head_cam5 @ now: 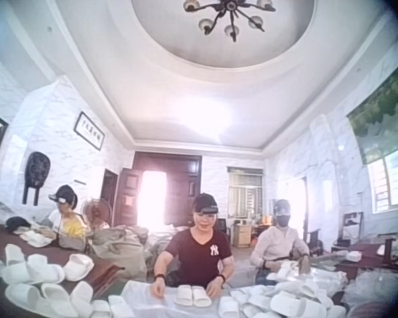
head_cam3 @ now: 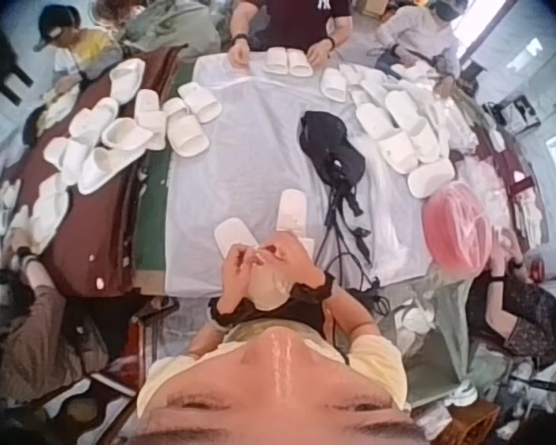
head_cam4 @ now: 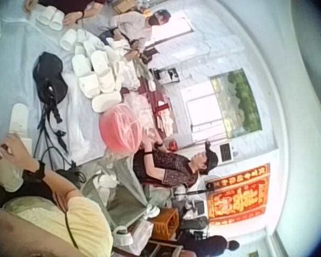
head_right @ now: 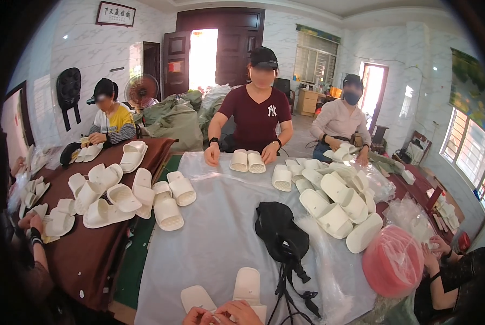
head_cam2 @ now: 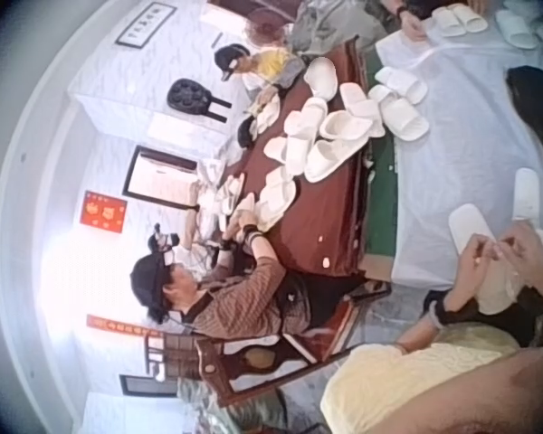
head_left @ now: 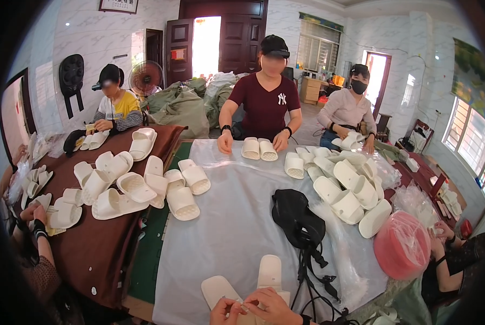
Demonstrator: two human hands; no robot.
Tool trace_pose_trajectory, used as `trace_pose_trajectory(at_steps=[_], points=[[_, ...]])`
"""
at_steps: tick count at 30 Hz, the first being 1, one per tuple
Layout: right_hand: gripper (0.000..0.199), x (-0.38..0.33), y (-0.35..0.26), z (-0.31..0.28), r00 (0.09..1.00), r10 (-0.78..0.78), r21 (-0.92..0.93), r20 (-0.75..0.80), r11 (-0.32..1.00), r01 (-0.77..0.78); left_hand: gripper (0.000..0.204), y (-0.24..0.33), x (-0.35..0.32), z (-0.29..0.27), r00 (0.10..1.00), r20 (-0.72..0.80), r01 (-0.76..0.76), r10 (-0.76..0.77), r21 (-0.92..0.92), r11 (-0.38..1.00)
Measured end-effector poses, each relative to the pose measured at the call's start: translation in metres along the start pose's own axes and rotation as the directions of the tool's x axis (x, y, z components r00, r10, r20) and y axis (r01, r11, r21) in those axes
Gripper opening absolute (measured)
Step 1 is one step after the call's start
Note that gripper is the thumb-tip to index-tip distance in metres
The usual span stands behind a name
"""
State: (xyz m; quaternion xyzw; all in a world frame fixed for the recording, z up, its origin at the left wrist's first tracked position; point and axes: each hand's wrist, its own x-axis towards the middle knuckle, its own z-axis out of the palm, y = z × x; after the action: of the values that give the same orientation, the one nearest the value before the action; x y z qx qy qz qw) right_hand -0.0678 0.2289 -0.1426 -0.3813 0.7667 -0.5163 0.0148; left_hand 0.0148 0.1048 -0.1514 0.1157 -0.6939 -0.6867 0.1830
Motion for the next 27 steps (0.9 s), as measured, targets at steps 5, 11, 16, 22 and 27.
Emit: trace_pose_trajectory(at_steps=[5,11,16,22,27], points=[[0.019,0.001,0.009,-0.001,1.000,-0.019,0.027,0.016,0.999,0.018,0.012,0.001,0.003,0.002,1.000,-0.001,-0.003,0.003,0.033,0.999],[0.013,0.003,0.005,0.001,0.995,-0.081,0.020,0.064,0.997,0.080,0.012,-0.007,-0.005,0.003,0.993,-0.101,-0.039,0.053,0.136,0.990],[0.006,-0.005,0.006,-0.001,0.998,-0.069,-0.021,-0.015,0.997,0.068,0.009,-0.025,-0.003,0.012,0.997,-0.059,-0.038,0.042,0.068,0.997],[0.004,0.002,0.004,0.002,0.995,-0.098,-0.065,0.018,0.993,0.099,0.009,-0.016,-0.006,0.007,0.997,-0.063,-0.036,0.046,0.156,0.987],[0.007,0.004,0.000,-0.002,0.994,-0.110,-0.064,-0.024,0.992,0.109,0.011,-0.012,-0.001,0.008,0.990,-0.059,-0.113,0.128,0.218,0.969]])
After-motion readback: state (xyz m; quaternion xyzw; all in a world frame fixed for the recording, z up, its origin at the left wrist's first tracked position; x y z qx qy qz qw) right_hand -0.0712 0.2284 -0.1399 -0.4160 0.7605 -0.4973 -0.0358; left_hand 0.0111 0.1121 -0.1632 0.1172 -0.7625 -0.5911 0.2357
